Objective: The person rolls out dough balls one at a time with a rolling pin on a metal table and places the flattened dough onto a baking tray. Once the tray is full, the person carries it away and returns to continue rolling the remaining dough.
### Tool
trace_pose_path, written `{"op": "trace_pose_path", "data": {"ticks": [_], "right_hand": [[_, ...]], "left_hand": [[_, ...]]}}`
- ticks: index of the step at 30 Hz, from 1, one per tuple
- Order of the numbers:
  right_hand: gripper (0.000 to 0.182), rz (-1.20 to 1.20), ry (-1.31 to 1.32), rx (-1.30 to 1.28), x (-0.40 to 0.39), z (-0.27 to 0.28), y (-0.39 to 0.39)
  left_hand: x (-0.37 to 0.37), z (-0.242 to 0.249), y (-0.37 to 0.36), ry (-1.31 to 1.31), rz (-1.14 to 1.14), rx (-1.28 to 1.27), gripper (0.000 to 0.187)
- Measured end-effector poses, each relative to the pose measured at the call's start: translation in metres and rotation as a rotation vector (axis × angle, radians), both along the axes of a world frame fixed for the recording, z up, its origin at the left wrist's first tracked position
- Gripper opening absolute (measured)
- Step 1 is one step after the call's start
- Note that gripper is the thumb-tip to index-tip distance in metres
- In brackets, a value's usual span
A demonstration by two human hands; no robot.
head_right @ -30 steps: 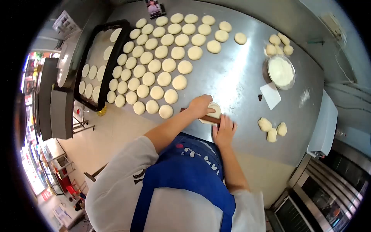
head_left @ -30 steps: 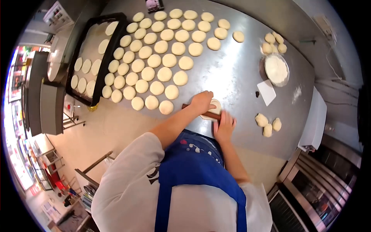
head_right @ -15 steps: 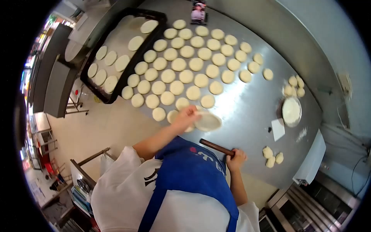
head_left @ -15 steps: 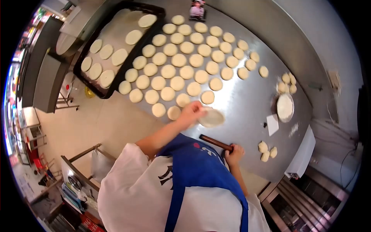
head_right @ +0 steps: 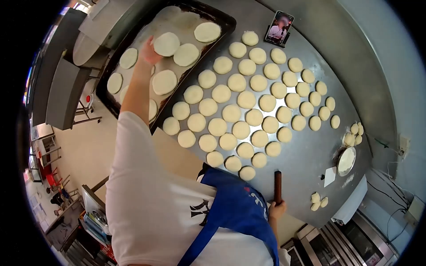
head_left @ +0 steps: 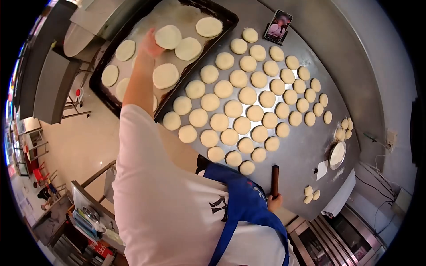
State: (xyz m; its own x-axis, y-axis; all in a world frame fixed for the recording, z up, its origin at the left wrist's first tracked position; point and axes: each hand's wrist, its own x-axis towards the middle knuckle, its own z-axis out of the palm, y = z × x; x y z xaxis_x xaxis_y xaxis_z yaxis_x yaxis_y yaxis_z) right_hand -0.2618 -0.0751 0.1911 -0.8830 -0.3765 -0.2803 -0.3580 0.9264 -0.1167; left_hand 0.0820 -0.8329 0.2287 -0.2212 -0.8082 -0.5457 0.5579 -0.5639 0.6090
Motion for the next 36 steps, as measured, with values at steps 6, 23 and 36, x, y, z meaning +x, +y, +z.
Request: {"op": "trace_pose_path", "data": {"ticks": [6, 23, 36], "right_hand": [[0.035, 0.042, -0.028, 0.136, 0.002, 0.011, -0.003], [0.044, 0.071, 0.0, 0.061, 0.006, -0.002, 0.0], [0.039, 0.633, 0.01, -0.469, -0.084, -0.006, -0.004]], "left_hand": [[0.015, -0.039, -0.052, -0.394, -0.102, -0.016, 0.057], [-0.085, -0.028, 0.069, -2.045, -0.235, -1.219, 0.071], [-0.278, -0.014, 0.563, -0.843, -1.694, -1.246, 0.056]]}}
